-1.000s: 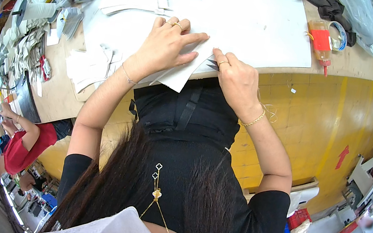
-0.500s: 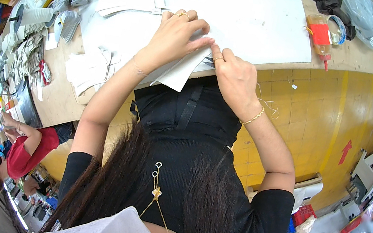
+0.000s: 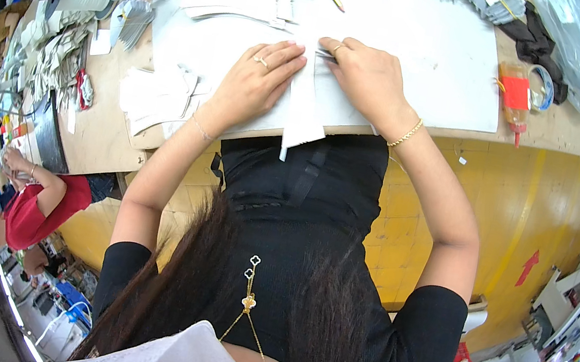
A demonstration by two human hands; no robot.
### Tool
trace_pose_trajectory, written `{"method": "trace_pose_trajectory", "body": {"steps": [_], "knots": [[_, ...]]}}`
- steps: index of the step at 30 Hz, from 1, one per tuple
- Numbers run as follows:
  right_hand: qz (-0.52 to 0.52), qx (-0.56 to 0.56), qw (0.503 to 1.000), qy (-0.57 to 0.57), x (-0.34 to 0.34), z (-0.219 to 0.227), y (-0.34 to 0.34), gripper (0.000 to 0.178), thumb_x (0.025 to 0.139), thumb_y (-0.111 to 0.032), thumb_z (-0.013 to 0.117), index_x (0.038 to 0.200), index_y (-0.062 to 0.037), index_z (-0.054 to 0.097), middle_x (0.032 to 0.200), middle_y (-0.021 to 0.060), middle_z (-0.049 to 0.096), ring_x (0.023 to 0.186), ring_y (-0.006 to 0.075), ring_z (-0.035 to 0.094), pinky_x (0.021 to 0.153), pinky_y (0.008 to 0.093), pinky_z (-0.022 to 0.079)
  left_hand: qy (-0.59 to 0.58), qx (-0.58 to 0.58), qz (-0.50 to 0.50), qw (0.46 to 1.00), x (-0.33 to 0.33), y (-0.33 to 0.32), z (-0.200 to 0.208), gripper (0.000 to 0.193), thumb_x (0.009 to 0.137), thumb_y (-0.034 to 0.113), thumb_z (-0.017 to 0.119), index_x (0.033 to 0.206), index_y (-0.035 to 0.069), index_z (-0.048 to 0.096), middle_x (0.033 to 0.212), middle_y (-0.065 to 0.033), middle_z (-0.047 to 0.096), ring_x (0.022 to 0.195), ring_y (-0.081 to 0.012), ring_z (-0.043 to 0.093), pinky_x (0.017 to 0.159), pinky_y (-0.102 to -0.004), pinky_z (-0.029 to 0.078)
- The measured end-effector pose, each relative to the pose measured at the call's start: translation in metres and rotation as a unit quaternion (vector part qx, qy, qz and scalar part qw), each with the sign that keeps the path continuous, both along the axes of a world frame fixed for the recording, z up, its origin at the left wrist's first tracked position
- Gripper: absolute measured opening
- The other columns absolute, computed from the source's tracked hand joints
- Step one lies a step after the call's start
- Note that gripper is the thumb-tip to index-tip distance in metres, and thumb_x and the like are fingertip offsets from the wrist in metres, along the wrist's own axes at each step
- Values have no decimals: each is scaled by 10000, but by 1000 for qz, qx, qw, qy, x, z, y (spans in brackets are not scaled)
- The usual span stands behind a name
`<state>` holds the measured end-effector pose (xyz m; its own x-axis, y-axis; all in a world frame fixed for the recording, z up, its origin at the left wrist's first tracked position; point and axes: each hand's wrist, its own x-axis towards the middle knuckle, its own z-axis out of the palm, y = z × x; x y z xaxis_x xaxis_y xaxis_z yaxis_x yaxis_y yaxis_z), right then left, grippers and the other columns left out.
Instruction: The person hand-sews white fabric pieces at a workbench using a needle and thread. They repeatedly pull the thread through the fabric, stitch along edges, and trim excess thread with scissors. The person works on multiple fabric pieces, stacking them as they finish.
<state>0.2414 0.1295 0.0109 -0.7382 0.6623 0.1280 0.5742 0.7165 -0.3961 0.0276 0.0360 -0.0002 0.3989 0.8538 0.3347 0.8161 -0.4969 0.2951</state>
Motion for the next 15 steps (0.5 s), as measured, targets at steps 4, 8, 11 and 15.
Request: {"method": "trace_pose_trajectory", "body": {"steps": [4,8,11,15], "knots": [[-86,-189,978,14,-8,14,-13,334,876,-272,762,1120,-44,750,900,133,742,745,249,712,696,346,555,25,-26,85,996,13,-35,0,340,882,168,709,1189,25,666,1312,-105,626,1214,-257,578,968,-417,444],[-106,-273,955,36,-10,19,-26,366,879,-302,785,1061,14,754,824,173,730,711,230,694,684,332,528,24,-37,115,992,20,-45,0,357,882,204,730,1194,44,666,1345,-78,610,1220,-250,564,995,-428,410],[-128,-255,957,48,-14,15,-34,362,906,-312,762,1048,21,748,815,181,721,682,255,667,668,347,516,21,-39,118,992,19,-44,1,348,882,208,728,1186,50,665,1348,-70,609,1216,-247,564,995,-430,407],[-142,-225,962,58,-18,14,-42,348,930,-307,736,1008,32,741,806,194,706,677,292,660,668,359,511,22,-39,116,992,19,-43,2,346,880,211,729,1183,54,665,1350,-67,609,1215,-245,562,994,-428,405]]}}
